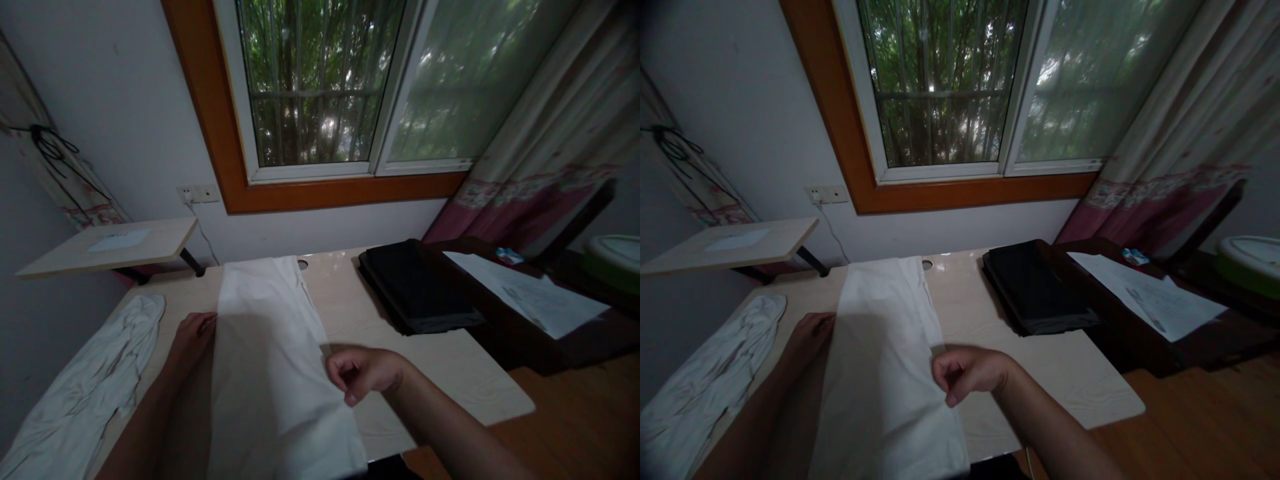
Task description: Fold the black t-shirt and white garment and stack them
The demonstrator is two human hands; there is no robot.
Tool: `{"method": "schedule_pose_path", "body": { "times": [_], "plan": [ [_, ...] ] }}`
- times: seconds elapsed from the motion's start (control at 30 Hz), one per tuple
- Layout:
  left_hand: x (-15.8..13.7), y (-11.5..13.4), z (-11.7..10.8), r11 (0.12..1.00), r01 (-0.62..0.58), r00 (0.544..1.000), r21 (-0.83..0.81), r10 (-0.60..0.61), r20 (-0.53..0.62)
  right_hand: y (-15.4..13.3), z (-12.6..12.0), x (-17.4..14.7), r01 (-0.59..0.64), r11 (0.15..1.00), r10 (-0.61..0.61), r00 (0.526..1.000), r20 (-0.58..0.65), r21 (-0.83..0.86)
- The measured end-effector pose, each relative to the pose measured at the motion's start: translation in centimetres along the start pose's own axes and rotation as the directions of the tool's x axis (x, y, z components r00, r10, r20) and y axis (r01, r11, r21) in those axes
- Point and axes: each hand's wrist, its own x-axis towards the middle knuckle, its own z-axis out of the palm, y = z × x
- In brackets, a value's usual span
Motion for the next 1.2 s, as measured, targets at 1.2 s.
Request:
{"method": "schedule_pose_path", "body": {
  "times": [1.2],
  "plan": [
    [-0.9, 1.4, 0.0, 0.99, -0.074, 0.997, 0.118, 0.073, 0.012, -9.6, -12.4, 19.2, -0.265, 0.696, -0.503, 0.483, -0.717, -0.667]
  ]
}}
